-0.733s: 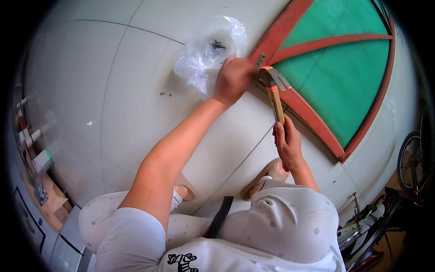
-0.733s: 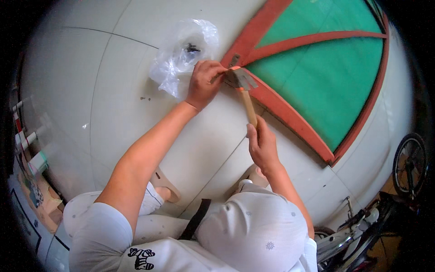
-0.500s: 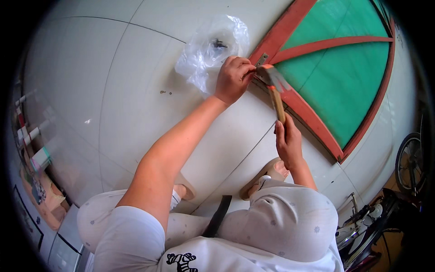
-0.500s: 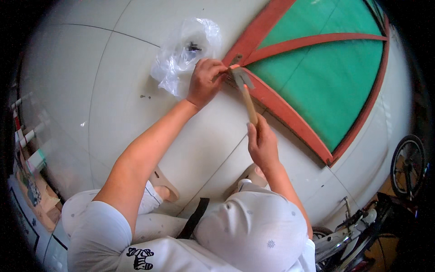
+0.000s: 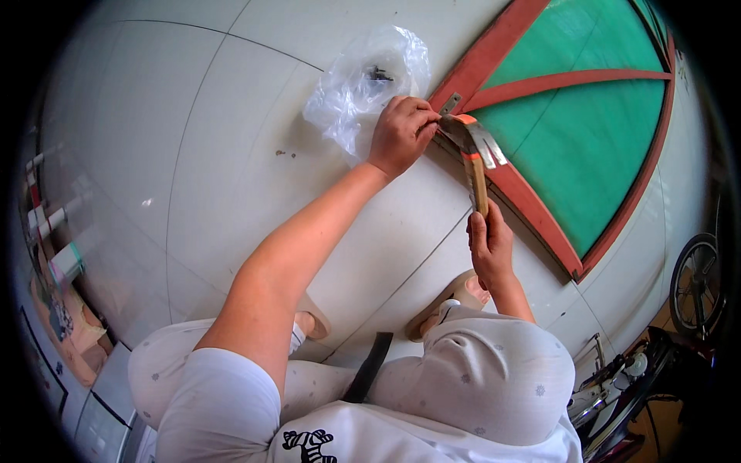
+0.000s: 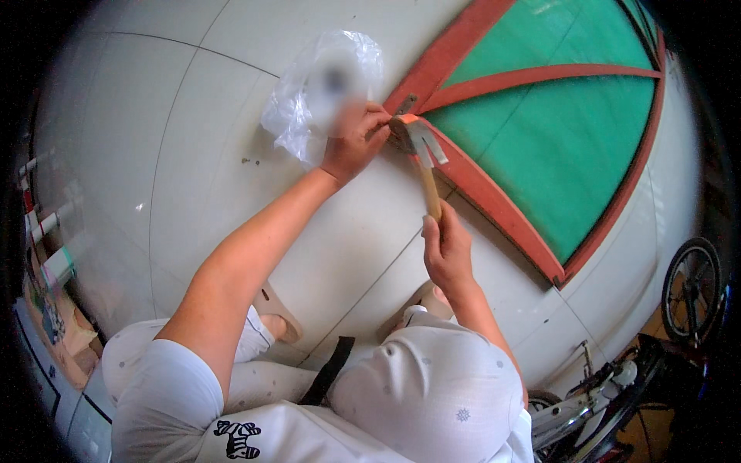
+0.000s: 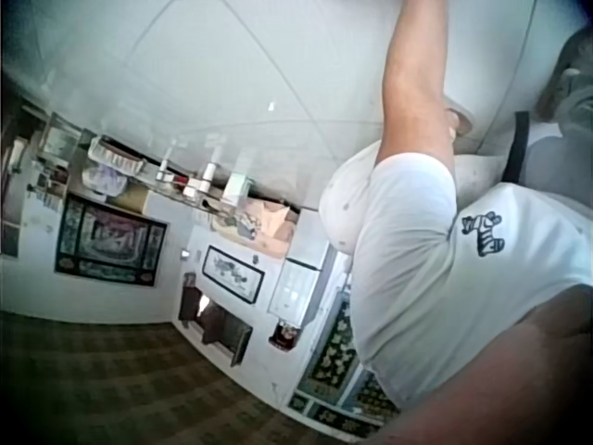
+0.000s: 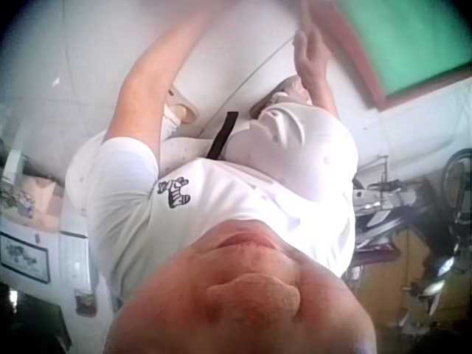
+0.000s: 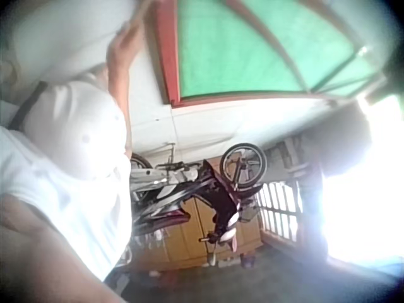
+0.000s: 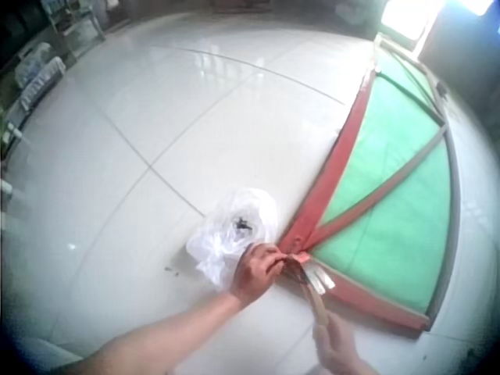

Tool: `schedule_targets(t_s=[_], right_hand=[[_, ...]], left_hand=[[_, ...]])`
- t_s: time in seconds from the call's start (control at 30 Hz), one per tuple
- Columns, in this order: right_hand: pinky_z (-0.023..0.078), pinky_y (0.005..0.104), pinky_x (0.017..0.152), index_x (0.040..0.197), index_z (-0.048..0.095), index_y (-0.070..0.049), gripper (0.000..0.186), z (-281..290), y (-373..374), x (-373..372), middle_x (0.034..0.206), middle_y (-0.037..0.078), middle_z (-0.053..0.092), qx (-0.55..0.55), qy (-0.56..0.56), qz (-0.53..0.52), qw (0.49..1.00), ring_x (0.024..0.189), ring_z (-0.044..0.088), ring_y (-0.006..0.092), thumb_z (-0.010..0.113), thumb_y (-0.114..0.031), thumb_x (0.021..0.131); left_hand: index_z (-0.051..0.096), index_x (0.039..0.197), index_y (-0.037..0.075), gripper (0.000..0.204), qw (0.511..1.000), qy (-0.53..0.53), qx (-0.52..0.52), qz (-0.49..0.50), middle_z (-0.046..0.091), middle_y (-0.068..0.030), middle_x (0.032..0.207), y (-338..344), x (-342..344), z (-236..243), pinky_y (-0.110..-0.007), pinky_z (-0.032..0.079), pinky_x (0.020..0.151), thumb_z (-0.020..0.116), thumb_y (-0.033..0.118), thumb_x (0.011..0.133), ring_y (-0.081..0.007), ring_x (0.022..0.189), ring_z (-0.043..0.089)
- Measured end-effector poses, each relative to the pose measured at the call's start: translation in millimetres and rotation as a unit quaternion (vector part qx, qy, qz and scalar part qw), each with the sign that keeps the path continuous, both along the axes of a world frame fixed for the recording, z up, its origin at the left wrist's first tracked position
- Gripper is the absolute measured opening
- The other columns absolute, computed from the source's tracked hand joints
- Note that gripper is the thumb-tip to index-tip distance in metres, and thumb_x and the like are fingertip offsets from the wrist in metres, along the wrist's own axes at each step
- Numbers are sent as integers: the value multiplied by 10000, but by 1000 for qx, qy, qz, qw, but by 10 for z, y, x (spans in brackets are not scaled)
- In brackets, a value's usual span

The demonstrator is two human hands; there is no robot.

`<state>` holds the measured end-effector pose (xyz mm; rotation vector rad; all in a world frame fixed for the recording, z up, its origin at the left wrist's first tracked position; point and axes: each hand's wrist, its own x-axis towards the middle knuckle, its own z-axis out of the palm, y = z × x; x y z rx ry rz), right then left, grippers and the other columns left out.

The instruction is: The person attaches a metal hinge to a red wooden window screen frame by hammering small nails into the wood while working on the floor. They handle the wooden frame, a metal hinge, and nails taken from a plastic bag.

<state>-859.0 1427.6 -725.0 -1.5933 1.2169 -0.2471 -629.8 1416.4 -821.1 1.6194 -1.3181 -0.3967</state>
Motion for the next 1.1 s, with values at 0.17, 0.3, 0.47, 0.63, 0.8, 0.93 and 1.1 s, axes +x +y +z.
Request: schedule_targets(t_s=[0.17,0.3,0.47,0.63,0.8,0.93,1.1], right_hand=[[445,309,613,1174,521,-4,290,47,-4,-24,715,100,554,-4,14,-6,1000,634,536,185,506,-163,932],[444,310,620,1183,514,-8,297,62,-43,21,716,102,553,-48,44,17,998,640,530,182,507,-167,931],[421,263,560,1192,491,-10,309,73,-15,-6,712,34,526,60,15,-33,998,602,485,114,475,-211,958],[381,213,499,1168,497,-14,283,3,77,-28,694,-15,475,110,-77,-101,986,571,437,62,449,-216,975],[366,204,471,1134,509,-14,247,37,52,-54,689,-19,458,91,-59,-98,989,541,412,52,431,-195,984],[401,298,510,955,543,-33,181,-141,93,-163,656,54,518,44,-22,-67,997,583,492,123,470,-199,960],[398,236,518,1081,533,-50,215,-91,103,-145,721,-11,517,35,-37,-50,997,594,457,72,492,-215,950]], left_hand=[[654,853,65,124,999,-32,-30,-27,601,-64,929,-12,-15,93,-379,446,817,668,51,731,-267,911,545],[657,845,70,118,999,-28,-21,-33,602,-58,927,-17,-9,109,-385,444,820,664,42,730,-270,906,542],[671,824,82,99,1000,-24,-10,7,598,-45,900,-25,-27,33,-380,444,839,693,85,728,-259,914,545],[665,857,87,132,999,31,12,9,594,-51,912,6,-20,-7,-378,447,832,692,83,728,-258,915,545],[652,886,85,164,999,-30,-25,4,589,-63,923,-50,-31,29,-383,446,829,689,80,727,-266,916,544],[635,891,73,151,998,-65,-11,-8,602,-108,924,-54,-4,32,-410,434,786,667,66,743,-304,887,550],[637,848,74,127,999,-53,-12,1,579,-86,886,-45,-66,194,-397,438,780,687,65,732,-287,869,541]])
